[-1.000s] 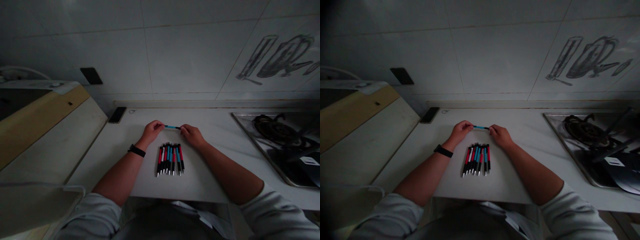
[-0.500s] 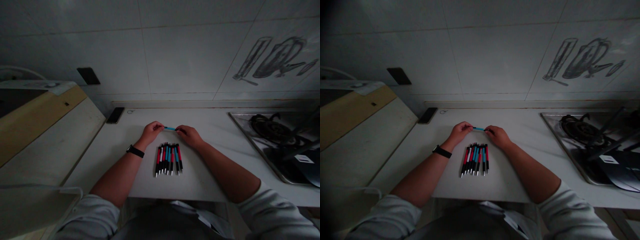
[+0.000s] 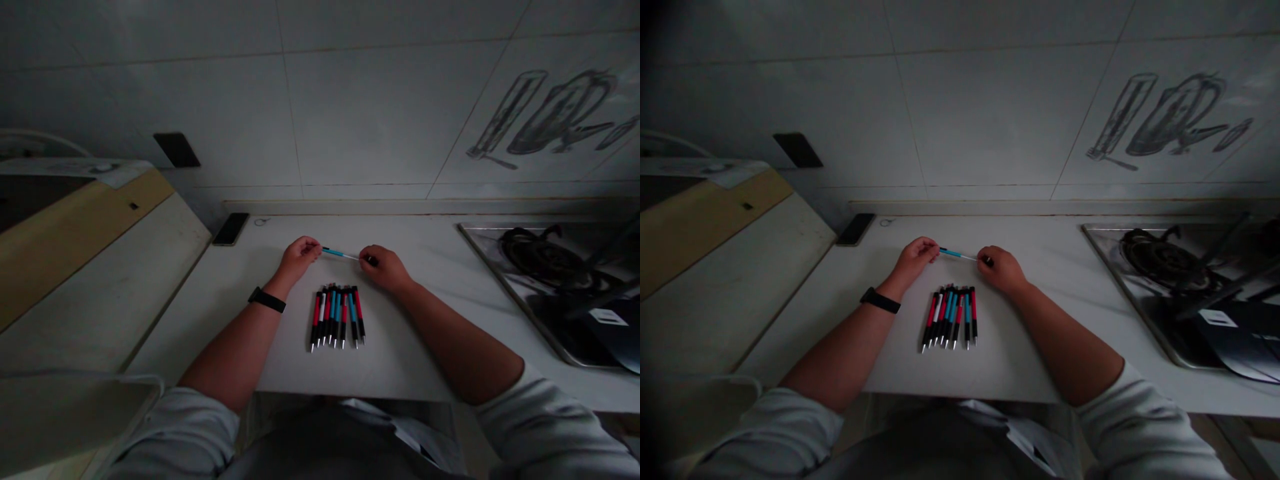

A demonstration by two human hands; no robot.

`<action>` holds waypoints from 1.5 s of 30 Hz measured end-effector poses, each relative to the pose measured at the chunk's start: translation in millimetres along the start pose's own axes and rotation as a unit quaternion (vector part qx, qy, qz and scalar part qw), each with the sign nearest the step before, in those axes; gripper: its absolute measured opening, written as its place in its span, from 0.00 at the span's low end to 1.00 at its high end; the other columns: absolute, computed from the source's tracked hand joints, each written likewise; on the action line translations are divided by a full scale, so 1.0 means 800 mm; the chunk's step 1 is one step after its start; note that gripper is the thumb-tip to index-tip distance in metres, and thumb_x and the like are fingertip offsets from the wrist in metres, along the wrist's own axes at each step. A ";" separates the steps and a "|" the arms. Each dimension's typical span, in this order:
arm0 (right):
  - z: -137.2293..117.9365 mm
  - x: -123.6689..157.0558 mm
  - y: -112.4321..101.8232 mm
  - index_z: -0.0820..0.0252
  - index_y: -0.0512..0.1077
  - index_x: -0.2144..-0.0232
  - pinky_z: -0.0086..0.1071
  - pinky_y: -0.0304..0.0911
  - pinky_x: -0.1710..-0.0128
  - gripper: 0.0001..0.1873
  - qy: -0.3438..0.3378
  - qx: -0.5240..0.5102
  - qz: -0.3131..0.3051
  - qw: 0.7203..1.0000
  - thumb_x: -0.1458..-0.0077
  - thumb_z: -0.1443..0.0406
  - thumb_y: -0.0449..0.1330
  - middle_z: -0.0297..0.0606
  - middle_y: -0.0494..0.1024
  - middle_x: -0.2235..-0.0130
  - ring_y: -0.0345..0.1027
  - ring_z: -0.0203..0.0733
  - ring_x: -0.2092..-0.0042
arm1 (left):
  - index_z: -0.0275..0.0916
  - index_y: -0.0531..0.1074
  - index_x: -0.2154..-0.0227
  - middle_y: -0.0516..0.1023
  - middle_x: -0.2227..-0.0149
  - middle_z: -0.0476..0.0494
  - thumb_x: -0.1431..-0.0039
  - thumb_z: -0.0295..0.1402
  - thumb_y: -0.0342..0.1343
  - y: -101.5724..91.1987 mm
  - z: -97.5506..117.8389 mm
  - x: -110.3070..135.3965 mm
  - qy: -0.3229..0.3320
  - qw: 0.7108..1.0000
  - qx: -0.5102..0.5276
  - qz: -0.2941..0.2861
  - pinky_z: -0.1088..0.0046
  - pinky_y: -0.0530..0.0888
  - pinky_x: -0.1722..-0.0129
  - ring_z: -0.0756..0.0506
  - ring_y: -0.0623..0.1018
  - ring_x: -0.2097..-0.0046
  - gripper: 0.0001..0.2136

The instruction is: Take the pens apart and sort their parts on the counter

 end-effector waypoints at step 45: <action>0.016 0.000 -0.003 0.56 0.76 0.64 0.34 0.60 0.61 0.06 0.044 0.100 -0.040 0.993 0.40 0.65 0.58 0.43 0.80 0.61 0.70 0.45 0.62 | 0.41 0.76 0.62 0.80 0.64 0.45 0.40 0.39 0.64 -0.062 0.055 0.003 0.079 0.972 -0.162 0.152 0.71 0.75 0.61 0.47 0.79 0.64 0.09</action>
Point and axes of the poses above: each hand's wrist, its own x-axis away from the middle knuckle, its own y-axis out of the palm, z = x × y, the point moved 3 cm from there along -x, towards the middle knuckle
